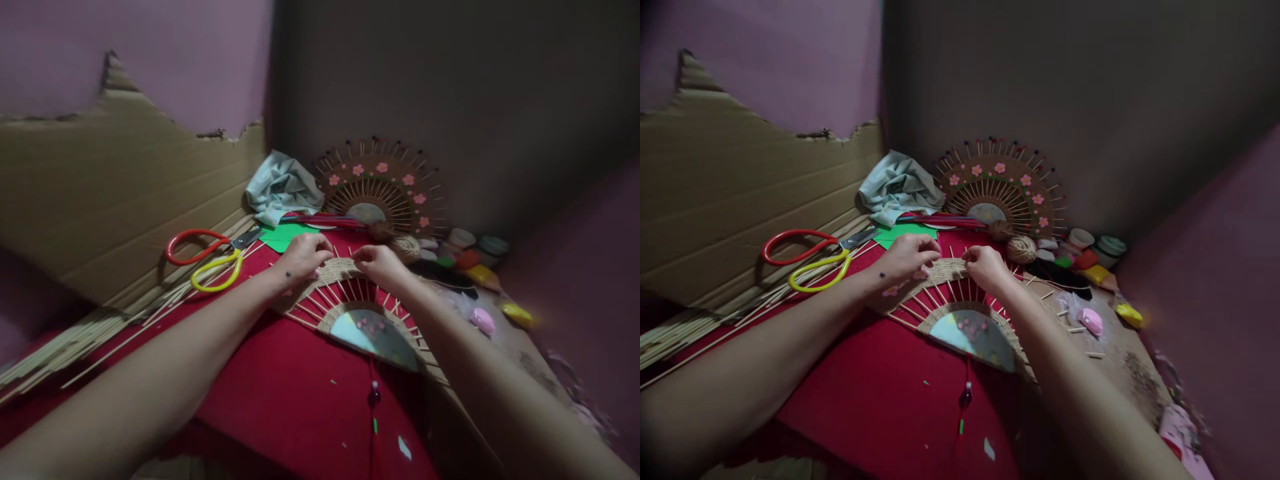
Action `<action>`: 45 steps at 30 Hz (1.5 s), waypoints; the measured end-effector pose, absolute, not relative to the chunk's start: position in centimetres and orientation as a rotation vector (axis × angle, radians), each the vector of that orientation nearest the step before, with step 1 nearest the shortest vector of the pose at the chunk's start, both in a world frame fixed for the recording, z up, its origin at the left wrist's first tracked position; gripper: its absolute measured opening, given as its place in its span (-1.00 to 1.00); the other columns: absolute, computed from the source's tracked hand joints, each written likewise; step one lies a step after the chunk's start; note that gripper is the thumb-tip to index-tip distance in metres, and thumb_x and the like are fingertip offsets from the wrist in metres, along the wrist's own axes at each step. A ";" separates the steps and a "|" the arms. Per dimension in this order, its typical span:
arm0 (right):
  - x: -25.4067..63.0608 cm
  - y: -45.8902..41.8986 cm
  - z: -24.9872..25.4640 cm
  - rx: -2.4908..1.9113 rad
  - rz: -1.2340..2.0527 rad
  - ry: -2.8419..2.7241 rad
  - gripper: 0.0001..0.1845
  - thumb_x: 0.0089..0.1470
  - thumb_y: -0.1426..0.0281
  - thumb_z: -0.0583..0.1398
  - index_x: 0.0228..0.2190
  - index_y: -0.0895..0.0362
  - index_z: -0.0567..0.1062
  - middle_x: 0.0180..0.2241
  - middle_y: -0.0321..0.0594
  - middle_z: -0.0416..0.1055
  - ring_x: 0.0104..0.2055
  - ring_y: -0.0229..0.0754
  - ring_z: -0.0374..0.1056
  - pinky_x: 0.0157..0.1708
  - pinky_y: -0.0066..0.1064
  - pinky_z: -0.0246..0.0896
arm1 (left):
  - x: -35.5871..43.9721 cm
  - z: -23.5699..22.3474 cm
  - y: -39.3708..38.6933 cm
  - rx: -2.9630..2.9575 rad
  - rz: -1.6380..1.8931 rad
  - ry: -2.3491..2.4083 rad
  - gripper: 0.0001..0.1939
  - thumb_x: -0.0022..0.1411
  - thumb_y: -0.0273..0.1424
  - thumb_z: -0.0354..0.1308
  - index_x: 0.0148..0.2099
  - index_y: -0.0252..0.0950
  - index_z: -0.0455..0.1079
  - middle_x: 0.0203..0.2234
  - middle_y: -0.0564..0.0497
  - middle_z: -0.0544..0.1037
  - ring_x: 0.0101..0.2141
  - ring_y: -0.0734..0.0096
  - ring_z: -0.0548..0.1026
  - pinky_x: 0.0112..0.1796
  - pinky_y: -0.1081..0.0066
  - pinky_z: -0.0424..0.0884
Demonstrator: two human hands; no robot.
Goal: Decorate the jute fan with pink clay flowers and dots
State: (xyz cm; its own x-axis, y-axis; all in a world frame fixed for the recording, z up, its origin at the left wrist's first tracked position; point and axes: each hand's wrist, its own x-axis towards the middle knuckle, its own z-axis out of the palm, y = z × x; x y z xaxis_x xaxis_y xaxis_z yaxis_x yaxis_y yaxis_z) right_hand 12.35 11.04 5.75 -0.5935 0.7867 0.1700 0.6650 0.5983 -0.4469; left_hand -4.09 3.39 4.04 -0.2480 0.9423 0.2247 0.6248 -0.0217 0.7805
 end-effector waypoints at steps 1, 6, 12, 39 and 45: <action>12.4 11.0 5.6 -1.176 0.488 -2.485 -0.77 -0.10 0.59 0.17 -0.38 0.21 0.59 -0.45 -0.13 0.57 -0.39 -0.15 0.45 -0.39 -0.42 0.26 | -4.2 4.3 3.6 1.669 1.132 1.902 -0.85 0.09 -0.48 0.11 -0.32 -0.37 0.50 -0.58 0.01 0.50 -0.56 0.51 0.41 -0.52 0.52 0.27; 14.3 9.3 5.2 -1.140 0.454 -2.466 -0.73 -0.04 0.57 0.13 -0.30 0.20 0.57 -0.33 -0.07 0.56 -0.30 -0.11 0.45 -0.30 -0.35 0.27 | -4.9 5.2 5.4 1.867 0.922 1.907 -0.88 0.00 -0.44 0.19 -0.40 -0.33 0.54 -0.55 0.01 0.55 -0.46 0.44 0.45 -0.42 0.48 0.25; 17.6 6.1 4.0 -1.057 0.374 -2.428 -0.77 -0.02 0.57 0.11 -0.33 0.15 0.52 -0.27 -0.08 0.51 -0.22 -0.08 0.38 -0.21 -0.27 0.24 | -5.0 3.3 6.9 1.971 0.720 1.922 -0.81 -0.02 -0.41 0.18 -0.35 -0.32 0.58 -0.55 -0.01 0.57 -0.48 0.41 0.47 -0.45 0.47 0.23; 21.5 3.9 0.8 -0.860 0.375 -2.056 -0.81 0.08 0.54 0.08 -0.32 0.13 0.47 -0.35 -0.15 0.50 -0.30 -0.17 0.40 -0.29 -0.34 0.30 | -5.0 3.7 5.7 2.395 0.302 2.060 -0.74 0.10 -0.53 0.07 -0.23 -0.31 0.56 -0.34 -0.14 0.52 -0.30 0.25 0.40 -0.24 0.26 0.10; 21.5 3.8 0.7 -0.846 0.371 -2.046 -0.81 0.09 0.55 0.07 -0.32 0.16 0.48 -0.36 -0.13 0.50 -0.30 -0.19 0.40 -0.29 -0.35 0.31 | -4.7 3.8 4.8 2.411 0.246 2.096 -0.75 0.20 -0.41 0.04 -0.22 -0.27 0.56 -0.32 -0.13 0.54 -0.25 0.22 0.41 -0.21 0.24 0.11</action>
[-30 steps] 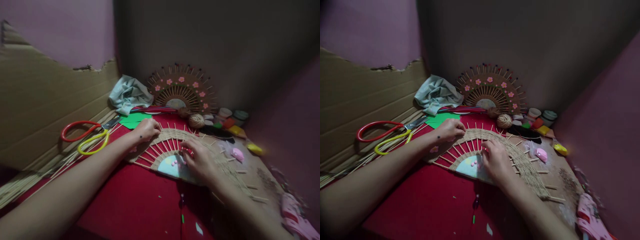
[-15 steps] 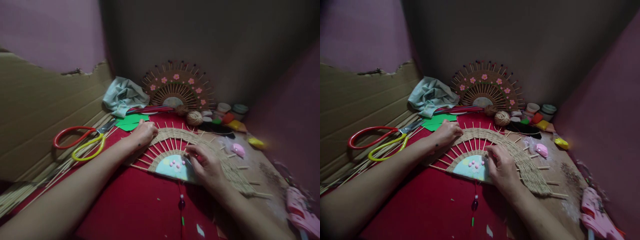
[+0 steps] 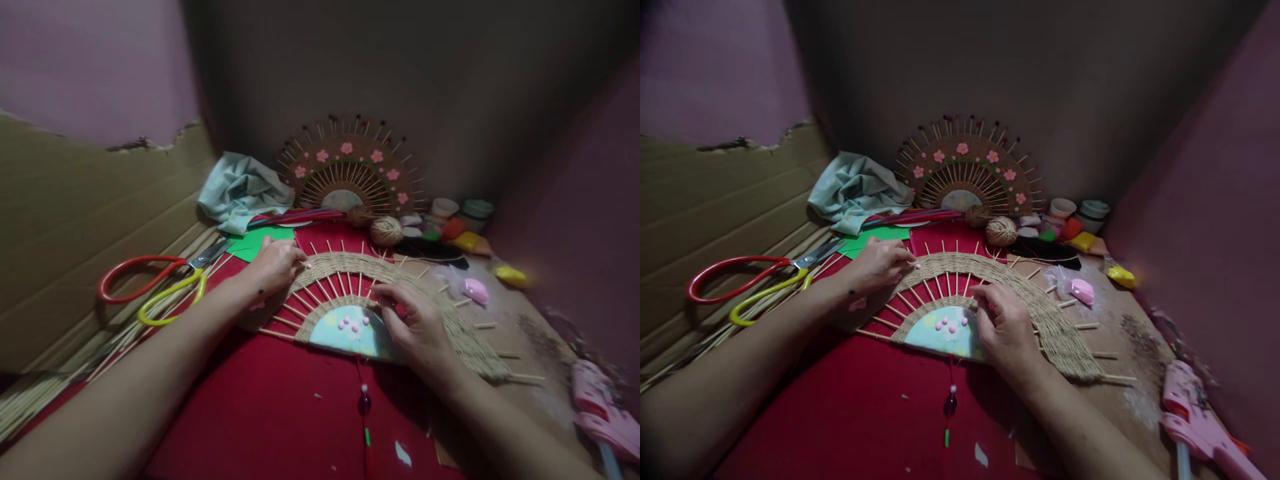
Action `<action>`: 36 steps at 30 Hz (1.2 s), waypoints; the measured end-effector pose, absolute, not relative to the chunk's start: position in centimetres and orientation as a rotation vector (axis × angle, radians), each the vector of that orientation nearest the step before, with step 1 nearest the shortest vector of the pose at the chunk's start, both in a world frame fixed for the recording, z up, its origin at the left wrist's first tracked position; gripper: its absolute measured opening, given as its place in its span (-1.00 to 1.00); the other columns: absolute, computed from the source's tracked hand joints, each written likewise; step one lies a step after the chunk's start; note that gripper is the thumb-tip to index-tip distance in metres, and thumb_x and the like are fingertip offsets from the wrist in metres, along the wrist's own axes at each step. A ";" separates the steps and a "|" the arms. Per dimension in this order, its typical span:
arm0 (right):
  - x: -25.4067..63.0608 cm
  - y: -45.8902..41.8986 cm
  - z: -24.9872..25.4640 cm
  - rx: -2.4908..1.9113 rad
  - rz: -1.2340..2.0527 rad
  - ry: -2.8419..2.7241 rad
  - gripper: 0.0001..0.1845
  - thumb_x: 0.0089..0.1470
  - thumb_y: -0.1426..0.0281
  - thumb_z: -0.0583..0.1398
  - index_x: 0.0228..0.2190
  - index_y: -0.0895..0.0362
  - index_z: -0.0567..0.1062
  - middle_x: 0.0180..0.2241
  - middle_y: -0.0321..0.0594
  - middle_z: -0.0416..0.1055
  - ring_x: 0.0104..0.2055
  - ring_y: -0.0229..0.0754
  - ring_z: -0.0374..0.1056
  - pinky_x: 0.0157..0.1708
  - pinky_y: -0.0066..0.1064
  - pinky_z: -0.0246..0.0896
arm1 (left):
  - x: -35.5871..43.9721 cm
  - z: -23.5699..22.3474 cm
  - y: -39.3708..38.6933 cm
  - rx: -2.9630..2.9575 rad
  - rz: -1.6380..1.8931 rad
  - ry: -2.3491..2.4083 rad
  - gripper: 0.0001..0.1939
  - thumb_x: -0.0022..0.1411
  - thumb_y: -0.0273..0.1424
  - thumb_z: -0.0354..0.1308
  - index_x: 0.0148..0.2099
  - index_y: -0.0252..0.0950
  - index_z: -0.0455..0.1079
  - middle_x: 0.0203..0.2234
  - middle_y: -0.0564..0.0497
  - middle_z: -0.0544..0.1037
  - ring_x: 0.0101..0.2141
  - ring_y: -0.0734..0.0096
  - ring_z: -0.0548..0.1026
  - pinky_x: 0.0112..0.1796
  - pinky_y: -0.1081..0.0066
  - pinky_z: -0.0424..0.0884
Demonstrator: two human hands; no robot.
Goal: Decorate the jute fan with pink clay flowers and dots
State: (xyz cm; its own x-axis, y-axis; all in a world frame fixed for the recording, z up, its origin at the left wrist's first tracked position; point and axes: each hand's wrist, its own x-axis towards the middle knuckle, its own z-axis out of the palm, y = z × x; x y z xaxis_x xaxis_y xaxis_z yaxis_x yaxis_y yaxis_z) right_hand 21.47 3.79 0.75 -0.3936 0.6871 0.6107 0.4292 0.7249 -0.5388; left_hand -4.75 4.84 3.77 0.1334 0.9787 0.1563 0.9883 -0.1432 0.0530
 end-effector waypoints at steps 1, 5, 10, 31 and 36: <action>21.5 3.8 0.8 -0.847 0.369 -2.046 -0.81 0.09 0.55 0.07 -0.32 0.16 0.48 -0.36 -0.13 0.50 -0.30 -0.20 0.41 -0.30 -0.36 0.30 | -4.6 3.7 4.7 -2.308 -0.238 -2.006 -0.73 0.23 -0.39 0.01 -0.20 -0.27 0.55 -0.31 -0.13 0.53 -0.24 0.21 0.41 -0.20 0.23 0.10; 21.4 3.8 0.9 -0.851 0.373 -2.047 -0.80 0.08 0.55 0.06 -0.31 0.13 0.47 -0.35 -0.16 0.50 -0.30 -0.19 0.41 -0.31 -0.34 0.30 | -4.1 3.0 4.6 -2.307 -0.222 -1.946 -0.69 0.28 -0.41 -0.06 -0.22 -0.27 0.54 -0.35 -0.13 0.50 -0.24 0.18 0.39 -0.20 0.19 0.09; 21.5 3.8 1.1 -0.845 0.365 -2.039 -0.80 0.08 0.55 0.07 -0.33 0.12 0.47 -0.40 -0.18 0.48 -0.33 -0.20 0.38 -0.32 -0.33 0.29 | -3.9 2.7 4.4 -2.335 -0.187 -1.866 -0.68 0.26 -0.47 -0.08 -0.34 -0.28 0.52 -0.42 -0.11 0.45 -0.32 0.24 0.35 -0.23 0.18 0.06; 21.6 3.7 1.3 -0.832 0.388 -2.087 -0.80 0.07 0.55 0.08 -0.34 0.10 0.47 -0.40 -0.20 0.47 -0.33 -0.19 0.38 -0.33 -0.34 0.27 | -4.3 3.9 3.8 -2.274 -0.255 -1.896 -0.77 0.21 -0.38 0.04 -0.19 -0.28 0.51 -0.30 -0.11 0.51 -0.20 0.21 0.39 -0.19 0.22 0.10; 21.8 3.8 1.8 -0.874 0.430 -2.292 -0.87 0.07 0.48 0.14 -0.34 0.11 0.50 -0.37 -0.17 0.44 -0.28 -0.15 0.35 -0.29 -0.29 0.27 | -4.1 4.0 3.7 -2.322 -0.306 -1.881 -0.77 0.22 -0.40 0.02 -0.21 -0.29 0.51 -0.30 -0.10 0.51 -0.20 0.22 0.39 -0.17 0.21 0.08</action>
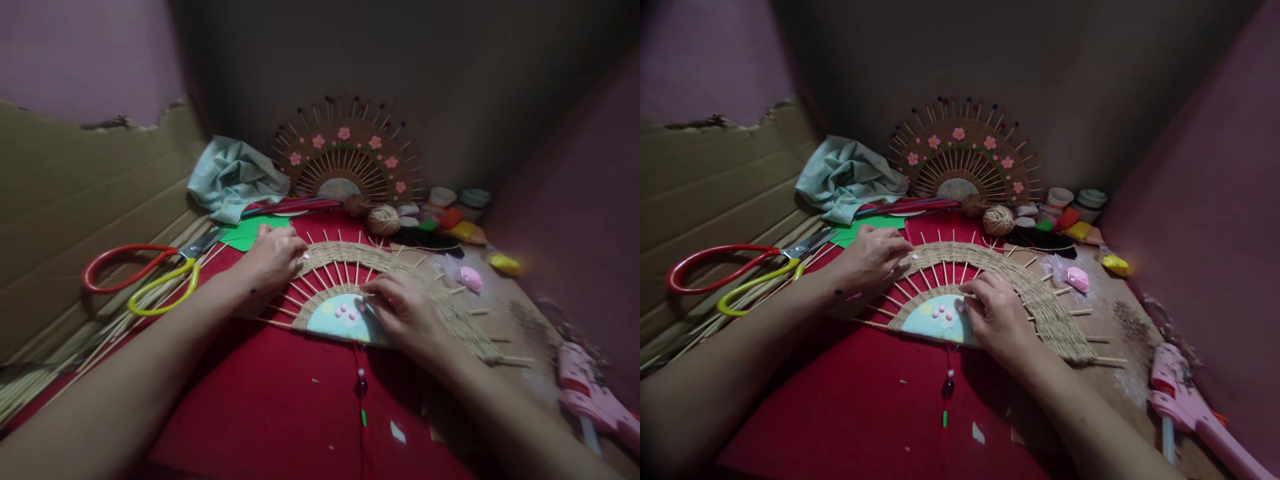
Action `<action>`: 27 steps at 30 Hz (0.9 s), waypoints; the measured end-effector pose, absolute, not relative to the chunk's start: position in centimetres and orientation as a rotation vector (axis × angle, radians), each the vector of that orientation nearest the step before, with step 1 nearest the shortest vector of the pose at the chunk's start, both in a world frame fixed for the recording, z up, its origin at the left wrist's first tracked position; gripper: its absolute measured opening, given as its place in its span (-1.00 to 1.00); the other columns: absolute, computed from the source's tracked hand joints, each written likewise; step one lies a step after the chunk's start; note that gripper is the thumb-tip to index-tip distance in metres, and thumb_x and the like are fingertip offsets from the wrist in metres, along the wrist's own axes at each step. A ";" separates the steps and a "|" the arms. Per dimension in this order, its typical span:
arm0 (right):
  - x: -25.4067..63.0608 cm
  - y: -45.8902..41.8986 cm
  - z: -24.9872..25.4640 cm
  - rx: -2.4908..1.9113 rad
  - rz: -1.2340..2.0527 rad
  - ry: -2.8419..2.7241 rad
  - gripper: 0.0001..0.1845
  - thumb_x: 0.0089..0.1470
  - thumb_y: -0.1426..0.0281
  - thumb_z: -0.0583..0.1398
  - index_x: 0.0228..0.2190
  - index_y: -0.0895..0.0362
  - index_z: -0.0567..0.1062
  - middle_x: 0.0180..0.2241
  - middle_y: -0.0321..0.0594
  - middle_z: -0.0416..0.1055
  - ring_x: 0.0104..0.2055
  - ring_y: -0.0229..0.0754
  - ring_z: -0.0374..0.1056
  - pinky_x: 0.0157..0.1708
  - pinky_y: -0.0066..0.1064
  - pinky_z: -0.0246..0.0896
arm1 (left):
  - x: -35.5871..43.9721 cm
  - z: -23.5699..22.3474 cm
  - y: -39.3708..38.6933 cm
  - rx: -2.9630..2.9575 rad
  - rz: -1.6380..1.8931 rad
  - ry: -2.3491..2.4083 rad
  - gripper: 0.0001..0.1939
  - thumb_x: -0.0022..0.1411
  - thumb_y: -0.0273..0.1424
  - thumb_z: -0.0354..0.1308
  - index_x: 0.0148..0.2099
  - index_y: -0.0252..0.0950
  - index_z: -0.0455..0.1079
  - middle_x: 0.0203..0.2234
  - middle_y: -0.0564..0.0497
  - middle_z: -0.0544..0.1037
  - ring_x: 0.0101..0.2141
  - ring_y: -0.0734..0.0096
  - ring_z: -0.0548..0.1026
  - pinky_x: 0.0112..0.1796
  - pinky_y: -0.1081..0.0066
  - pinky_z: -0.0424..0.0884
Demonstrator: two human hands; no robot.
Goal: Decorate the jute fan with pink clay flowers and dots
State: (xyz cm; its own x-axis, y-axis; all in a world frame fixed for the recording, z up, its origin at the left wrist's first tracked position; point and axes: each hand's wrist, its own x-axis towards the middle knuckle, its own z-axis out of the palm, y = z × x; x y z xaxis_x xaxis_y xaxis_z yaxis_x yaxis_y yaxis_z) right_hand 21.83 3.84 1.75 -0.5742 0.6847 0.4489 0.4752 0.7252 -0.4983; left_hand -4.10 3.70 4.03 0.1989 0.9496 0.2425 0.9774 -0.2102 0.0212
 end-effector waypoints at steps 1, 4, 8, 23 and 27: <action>21.9 3.9 1.8 -0.892 0.437 -2.335 -0.87 0.08 0.47 0.14 -0.35 0.11 0.50 -0.36 -0.16 0.43 -0.27 -0.14 0.34 -0.28 -0.28 0.27 | -4.1 4.0 3.7 -2.328 -0.310 -1.874 -0.77 0.22 -0.40 0.03 -0.21 -0.29 0.51 -0.30 -0.10 0.51 -0.20 0.22 0.39 -0.17 0.21 0.08; 21.9 3.9 2.0 -0.916 0.444 -2.427 -0.86 0.09 0.48 0.14 -0.37 0.12 0.52 -0.36 -0.14 0.41 -0.28 -0.12 0.31 -0.28 -0.27 0.26 | -4.0 3.9 3.6 -2.322 -0.317 -1.853 -0.77 0.23 -0.41 0.01 -0.23 -0.28 0.51 -0.30 -0.09 0.51 -0.21 0.23 0.39 -0.17 0.22 0.08; 21.8 3.8 2.0 -0.856 0.402 -2.498 -0.81 0.12 0.47 0.11 -0.36 0.10 0.54 -0.36 -0.13 0.39 -0.29 -0.13 0.29 -0.28 -0.24 0.25 | -4.4 4.6 3.3 -2.306 -0.333 -1.856 -0.78 0.21 -0.45 0.02 -0.23 -0.29 0.50 -0.29 -0.08 0.52 -0.23 0.26 0.39 -0.18 0.22 0.09; 16.4 7.8 6.1 -1.088 0.728 -2.302 -0.89 -0.01 0.43 0.22 -0.41 0.16 0.57 -0.43 -0.21 0.56 -0.39 -0.23 0.43 -0.37 -0.43 0.28 | -5.3 5.1 3.3 -2.259 -0.291 -2.008 -0.72 0.26 -0.46 -0.05 -0.29 -0.33 0.51 -0.32 -0.11 0.51 -0.23 0.21 0.42 -0.14 0.16 0.11; 11.9 10.3 4.5 -1.043 0.679 -2.377 -0.87 -0.04 0.52 0.22 -0.42 0.17 0.61 -0.44 -0.20 0.56 -0.39 -0.23 0.42 -0.38 -0.46 0.23 | -5.6 4.8 3.4 -2.235 -0.280 -2.019 -0.71 0.27 -0.46 -0.05 -0.24 -0.31 0.52 -0.30 -0.12 0.52 -0.21 0.18 0.43 -0.14 0.15 0.12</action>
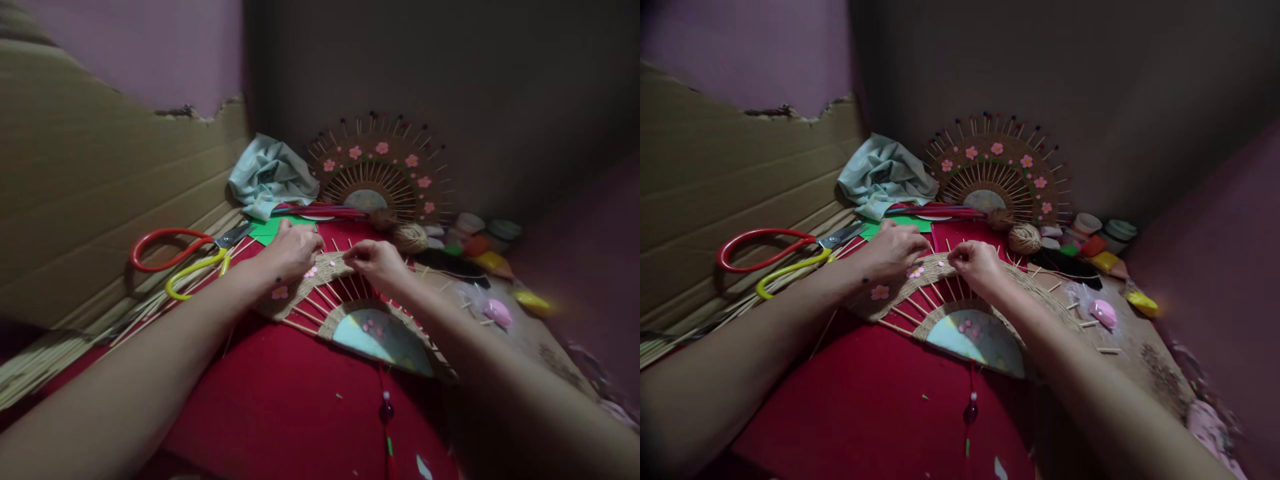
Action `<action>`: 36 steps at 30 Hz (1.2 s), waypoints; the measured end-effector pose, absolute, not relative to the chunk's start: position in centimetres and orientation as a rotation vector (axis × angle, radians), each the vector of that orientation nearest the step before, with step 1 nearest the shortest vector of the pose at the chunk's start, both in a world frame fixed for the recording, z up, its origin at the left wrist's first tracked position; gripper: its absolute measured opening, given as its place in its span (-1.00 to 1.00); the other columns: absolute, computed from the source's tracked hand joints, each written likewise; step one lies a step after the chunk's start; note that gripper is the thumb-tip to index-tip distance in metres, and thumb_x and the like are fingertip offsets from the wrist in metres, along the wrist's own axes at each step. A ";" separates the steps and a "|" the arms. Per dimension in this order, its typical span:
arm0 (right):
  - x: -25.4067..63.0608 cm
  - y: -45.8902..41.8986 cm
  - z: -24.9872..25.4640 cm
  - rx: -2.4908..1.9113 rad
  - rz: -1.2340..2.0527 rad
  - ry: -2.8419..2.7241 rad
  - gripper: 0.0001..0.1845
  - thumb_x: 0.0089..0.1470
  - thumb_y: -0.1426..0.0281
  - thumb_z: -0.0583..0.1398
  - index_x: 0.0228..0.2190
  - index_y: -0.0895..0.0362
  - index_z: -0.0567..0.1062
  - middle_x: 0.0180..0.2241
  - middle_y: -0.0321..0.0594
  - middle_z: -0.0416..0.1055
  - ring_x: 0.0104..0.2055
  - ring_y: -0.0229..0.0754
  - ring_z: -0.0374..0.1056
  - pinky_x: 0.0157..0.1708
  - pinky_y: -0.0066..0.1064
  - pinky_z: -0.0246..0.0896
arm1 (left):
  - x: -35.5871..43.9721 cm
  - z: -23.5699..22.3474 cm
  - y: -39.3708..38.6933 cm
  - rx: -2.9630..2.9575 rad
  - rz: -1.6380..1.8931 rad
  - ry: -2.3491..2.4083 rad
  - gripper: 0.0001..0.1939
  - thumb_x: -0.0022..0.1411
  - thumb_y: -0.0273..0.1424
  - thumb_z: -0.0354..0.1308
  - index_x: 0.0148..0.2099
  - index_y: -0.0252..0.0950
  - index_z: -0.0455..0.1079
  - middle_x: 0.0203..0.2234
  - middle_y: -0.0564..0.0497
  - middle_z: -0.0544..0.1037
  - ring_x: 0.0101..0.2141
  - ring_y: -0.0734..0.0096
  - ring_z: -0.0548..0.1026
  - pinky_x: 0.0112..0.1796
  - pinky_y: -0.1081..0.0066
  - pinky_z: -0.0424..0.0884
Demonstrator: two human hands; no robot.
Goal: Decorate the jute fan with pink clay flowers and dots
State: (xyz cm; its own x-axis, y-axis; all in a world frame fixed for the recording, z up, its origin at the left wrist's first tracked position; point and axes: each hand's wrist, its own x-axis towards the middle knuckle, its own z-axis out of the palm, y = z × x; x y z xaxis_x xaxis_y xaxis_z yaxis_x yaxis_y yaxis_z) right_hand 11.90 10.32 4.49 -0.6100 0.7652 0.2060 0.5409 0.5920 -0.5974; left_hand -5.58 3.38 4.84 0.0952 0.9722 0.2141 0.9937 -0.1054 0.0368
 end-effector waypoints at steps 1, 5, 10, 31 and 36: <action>11.2 10.7 4.1 -1.031 0.655 -2.404 -0.86 -0.06 0.53 0.23 -0.43 0.16 0.61 -0.45 -0.20 0.56 -0.39 -0.22 0.41 -0.38 -0.45 0.22 | -5.6 4.8 3.4 -2.228 -0.273 -2.016 -0.72 0.26 -0.46 -0.05 -0.25 -0.31 0.52 -0.31 -0.12 0.52 -0.21 0.19 0.43 -0.15 0.15 0.12; 10.2 11.6 3.0 -1.017 0.569 -2.487 -0.84 -0.06 0.54 0.22 -0.45 0.15 0.63 -0.47 -0.19 0.56 -0.43 -0.22 0.39 -0.42 -0.45 0.17 | -5.7 4.8 3.5 -2.220 -0.252 -1.994 -0.74 0.24 -0.47 -0.02 -0.34 -0.34 0.50 -0.36 -0.12 0.51 -0.26 0.22 0.43 -0.15 0.16 0.12; 10.2 12.0 2.4 -1.015 0.487 -2.547 -0.82 -0.03 0.51 0.20 -0.46 0.15 0.64 -0.45 -0.15 0.56 -0.45 -0.22 0.37 -0.43 -0.43 0.13 | -5.9 4.7 3.7 -2.227 -0.244 -1.971 -0.75 0.23 -0.46 -0.01 -0.35 -0.34 0.49 -0.38 -0.10 0.50 -0.28 0.24 0.42 -0.17 0.15 0.11; 11.4 11.3 2.3 -0.853 0.273 -2.667 -0.65 0.01 0.59 0.07 -0.28 0.19 0.63 -0.37 -0.07 0.47 -0.35 -0.16 0.36 -0.30 -0.36 0.21 | -6.3 4.5 3.7 -2.195 -0.284 -1.890 -0.77 0.19 -0.52 -0.03 -0.34 -0.34 0.47 -0.39 -0.09 0.47 -0.30 0.23 0.41 -0.18 0.13 0.11; 12.5 11.0 3.6 -0.909 0.262 -2.592 -0.69 -0.01 0.59 0.11 -0.29 0.21 0.62 -0.35 -0.08 0.47 -0.36 -0.19 0.36 -0.34 -0.38 0.20 | -6.2 4.9 3.6 -2.202 -0.242 -1.916 -0.78 0.16 -0.53 -0.01 -0.31 -0.35 0.48 -0.38 -0.09 0.48 -0.30 0.26 0.40 -0.17 0.16 0.12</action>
